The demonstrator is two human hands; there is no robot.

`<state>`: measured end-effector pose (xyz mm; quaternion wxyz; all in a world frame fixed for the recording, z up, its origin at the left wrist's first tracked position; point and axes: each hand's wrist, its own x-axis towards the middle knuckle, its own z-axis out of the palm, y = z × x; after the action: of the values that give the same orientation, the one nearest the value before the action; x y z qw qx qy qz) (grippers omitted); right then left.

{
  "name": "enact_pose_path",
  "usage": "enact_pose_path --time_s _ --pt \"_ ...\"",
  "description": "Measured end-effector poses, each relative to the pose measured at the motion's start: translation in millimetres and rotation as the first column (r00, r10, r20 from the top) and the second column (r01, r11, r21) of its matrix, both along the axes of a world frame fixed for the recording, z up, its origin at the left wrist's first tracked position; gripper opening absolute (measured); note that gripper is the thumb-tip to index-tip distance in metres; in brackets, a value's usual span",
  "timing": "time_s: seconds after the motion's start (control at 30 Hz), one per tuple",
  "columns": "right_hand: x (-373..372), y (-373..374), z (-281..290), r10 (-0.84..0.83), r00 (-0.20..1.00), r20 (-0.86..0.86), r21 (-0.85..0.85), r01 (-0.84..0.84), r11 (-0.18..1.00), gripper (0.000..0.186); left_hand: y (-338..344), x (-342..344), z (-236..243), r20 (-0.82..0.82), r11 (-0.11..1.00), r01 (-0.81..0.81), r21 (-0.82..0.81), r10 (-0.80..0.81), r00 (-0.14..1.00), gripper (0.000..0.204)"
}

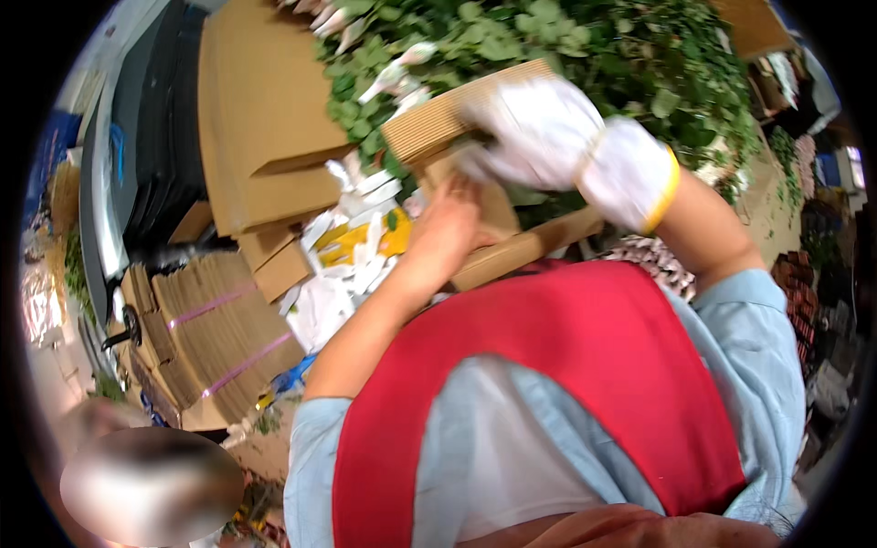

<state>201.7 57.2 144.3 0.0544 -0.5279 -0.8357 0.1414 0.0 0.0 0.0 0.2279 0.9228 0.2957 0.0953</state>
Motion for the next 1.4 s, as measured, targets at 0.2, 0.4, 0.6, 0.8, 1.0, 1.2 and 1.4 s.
enact_pose_path --time_s 0.2,0.4,0.6,0.8,1.0,1.2,1.4 --pt "28.5 -50.0 -29.2 0.187 0.926 0.327 0.032 -0.208 0.978 0.015 -24.6 21.0 20.3 -0.09 0.939 -0.023 0.343 0.057 0.994 0.073" --pt "39.0 -109.4 -64.4 0.108 0.986 -0.128 0.058 -0.101 0.993 0.016 1.8 28.0 18.7 -0.055 0.981 -0.006 0.193 0.017 0.998 0.085" --pt "15.8 -181.3 -77.8 0.006 0.997 0.078 0.65 -0.055 0.758 0.018 -7.7 15.2 -4.7 0.005 0.97 -0.057 0.235 0.057 0.998 0.072" --pt "-8.6 -112.4 -63.7 0.164 0.974 -0.155 0.585 -0.043 0.81 0.026 33.8 0.4 16.0 0.031 0.985 0.17 -0.008 -0.169 0.985 0.042" --pt "15.0 -55.3 -98.0 -0.001 0.994 -0.113 0.132 0.016 0.991 0.036 51.8 -7.5 51.4 -0.068 0.915 0.17 -0.367 -0.209 0.976 0.073" --pt "13.4 -52.9 -120.5 -0.047 0.988 -0.146 0.186 0.074 0.98 0.033 -22.6 33.0 -6.4 0.077 0.956 -0.294 0.019 0.292 0.953 0.115" --pt "145.0 -70.6 -22.2 -0.146 0.81 0.568 -0.223 0.322 0.92 0.037 -17.2 32.4 6.1 0.039 0.941 -0.337 0.045 0.335 0.941 0.068"
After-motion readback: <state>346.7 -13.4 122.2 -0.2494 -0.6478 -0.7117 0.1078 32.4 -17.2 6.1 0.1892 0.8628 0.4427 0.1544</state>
